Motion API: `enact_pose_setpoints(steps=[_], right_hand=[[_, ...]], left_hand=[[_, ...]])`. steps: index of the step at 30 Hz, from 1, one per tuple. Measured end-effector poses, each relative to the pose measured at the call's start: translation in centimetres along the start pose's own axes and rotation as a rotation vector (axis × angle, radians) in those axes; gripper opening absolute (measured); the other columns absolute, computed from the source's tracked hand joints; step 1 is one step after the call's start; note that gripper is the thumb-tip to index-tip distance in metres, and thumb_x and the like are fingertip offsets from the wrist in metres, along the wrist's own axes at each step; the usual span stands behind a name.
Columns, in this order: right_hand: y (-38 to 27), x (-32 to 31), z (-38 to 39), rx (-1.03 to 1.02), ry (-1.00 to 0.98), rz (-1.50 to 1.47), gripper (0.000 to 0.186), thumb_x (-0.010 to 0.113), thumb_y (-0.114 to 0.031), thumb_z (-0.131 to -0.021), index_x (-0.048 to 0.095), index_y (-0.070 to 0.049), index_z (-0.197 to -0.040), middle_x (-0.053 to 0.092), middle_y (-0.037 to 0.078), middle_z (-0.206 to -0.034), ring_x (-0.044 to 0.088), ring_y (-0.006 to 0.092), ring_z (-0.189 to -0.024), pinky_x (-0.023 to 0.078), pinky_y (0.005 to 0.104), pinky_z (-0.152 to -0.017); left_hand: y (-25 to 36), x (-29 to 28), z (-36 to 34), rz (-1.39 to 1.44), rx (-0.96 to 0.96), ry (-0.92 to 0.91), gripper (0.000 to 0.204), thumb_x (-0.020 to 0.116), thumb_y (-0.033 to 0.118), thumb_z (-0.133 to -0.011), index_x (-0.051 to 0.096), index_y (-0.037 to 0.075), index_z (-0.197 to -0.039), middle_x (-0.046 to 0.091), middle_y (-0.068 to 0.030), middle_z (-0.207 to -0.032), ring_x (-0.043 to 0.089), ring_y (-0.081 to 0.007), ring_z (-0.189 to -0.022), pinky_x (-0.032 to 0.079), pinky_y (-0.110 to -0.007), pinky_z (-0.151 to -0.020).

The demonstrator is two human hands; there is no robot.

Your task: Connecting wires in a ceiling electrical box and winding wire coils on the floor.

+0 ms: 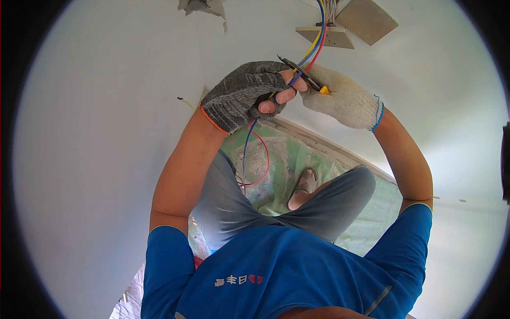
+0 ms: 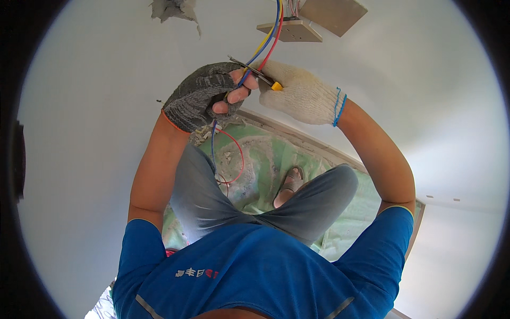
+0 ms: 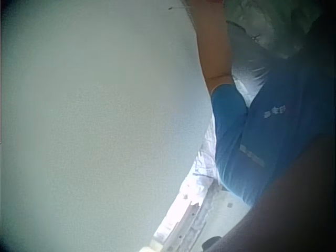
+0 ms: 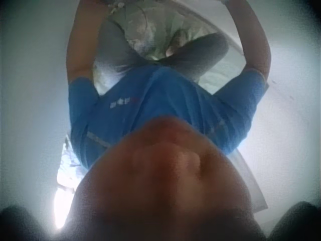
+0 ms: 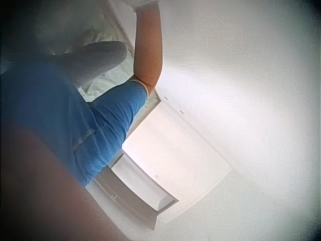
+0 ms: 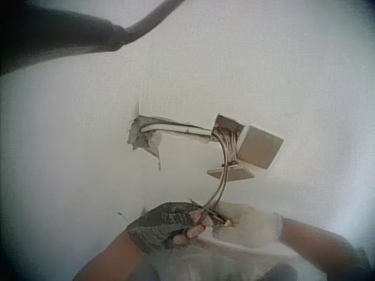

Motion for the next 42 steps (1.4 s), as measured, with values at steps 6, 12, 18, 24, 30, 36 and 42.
enact_pose_setpoints(steps=[6, 12, 18, 24, 30, 36, 42], right_hand=[[-0.4, 0.5, -0.7, -0.026, -0.012, 0.064, 0.056, 0.058, -0.022, -0.087, 0.046, -0.009, -0.141, 0.062, 0.017, -0.121, 0.059, 0.0286, -0.112, 0.044, 0.0371, -0.098], [-0.7, 0.4, -0.7, 0.021, 0.019, 0.095, 0.053, 0.057, -0.02, -0.086, 0.049, -0.008, -0.137, 0.063, 0.017, -0.112, 0.06, 0.0286, -0.103, 0.045, 0.0371, -0.093], [-0.8, 0.5, -1.1, 0.007, 0.053, 0.085, 0.048, 0.056, -0.018, -0.084, 0.053, -0.005, -0.131, 0.063, 0.016, -0.098, 0.059, 0.0276, -0.091, 0.046, 0.0365, -0.086], [-0.5, 0.8, -1.7, -0.023, 0.049, 0.151, 0.045, 0.056, -0.016, -0.082, 0.055, -0.003, -0.126, 0.06, 0.016, -0.088, 0.056, 0.0272, -0.081, 0.046, 0.0375, -0.079], [1.1, 1.7, -2.0, 0.033, 0.044, 0.135, 0.046, 0.057, -0.019, -0.083, 0.055, -0.003, -0.126, 0.056, 0.013, -0.082, 0.053, 0.0241, -0.076, 0.045, 0.037, -0.075], [3.8, 3.6, -0.2, 0.072, -0.127, -0.261, 0.05, 0.061, -0.022, -0.087, 0.052, -0.008, -0.134, 0.059, 0.003, -0.091, 0.052, 0.0139, -0.081, 0.046, 0.0299, -0.077], [14.9, 12.8, 1.7, 0.248, -0.134, -0.645, 0.028, 0.064, -0.02, -0.088, 0.062, -0.003, -0.111, 0.061, 0.003, -0.088, 0.058, 0.0125, -0.081, 0.047, 0.0284, -0.073]], left_hand=[[0.1, -0.7, 0.2, -0.067, 0.005, 0.026, 0.034, 0.06, 0.029, -0.094, 0.064, -0.003, -0.106, 0.052, -0.0002, -0.074, 0.041, -0.0023, -0.051, 0.035, -0.015, -0.047], [0.4, -0.7, 0.3, -0.071, 0.004, 0.016, 0.035, 0.061, 0.028, -0.094, 0.064, -0.005, -0.105, 0.054, -0.0012, -0.074, 0.044, -0.0029, -0.052, 0.037, -0.015, -0.048], [0.5, -0.9, 0.4, -0.053, -0.017, 0.016, 0.033, 0.058, 0.026, -0.098, 0.064, -0.005, -0.105, 0.054, -0.0002, -0.075, 0.042, -0.003, -0.054, 0.034, -0.016, -0.048], [-0.6, -2.0, 0.0, 0.028, -0.007, -0.043, 0.031, 0.061, 0.023, -0.094, 0.064, -0.005, -0.106, 0.055, -0.0009, -0.074, 0.045, -0.0025, -0.052, 0.037, -0.014, -0.046], [-1.4, -2.9, -0.2, -0.029, -0.005, -0.099, 0.033, 0.063, 0.026, -0.093, 0.063, -0.004, -0.108, 0.054, 0.0003, -0.075, 0.043, -0.0013, -0.053, 0.036, -0.013, -0.046], [-1.8, -4.3, 1.3, -0.002, 0.01, -0.073, 0.042, 0.064, 0.031, -0.093, 0.062, -0.005, -0.115, 0.053, 0.0003, -0.081, 0.045, -0.005, -0.06, 0.037, -0.02, -0.057], [-3.1, -6.1, 3.1, 0.136, 0.043, 0.075, 0.031, 0.066, 0.025, -0.094, 0.063, 0.0, -0.112, 0.055, -0.0016, -0.083, 0.05, -0.0095, -0.066, 0.041, -0.023, -0.061]])
Point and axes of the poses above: each hand's wrist, its own z-axis away from the middle knuckle, its own x-axis out of the palm, y = z × x, the point moved 8 cm from there along -z, towards the middle knuckle
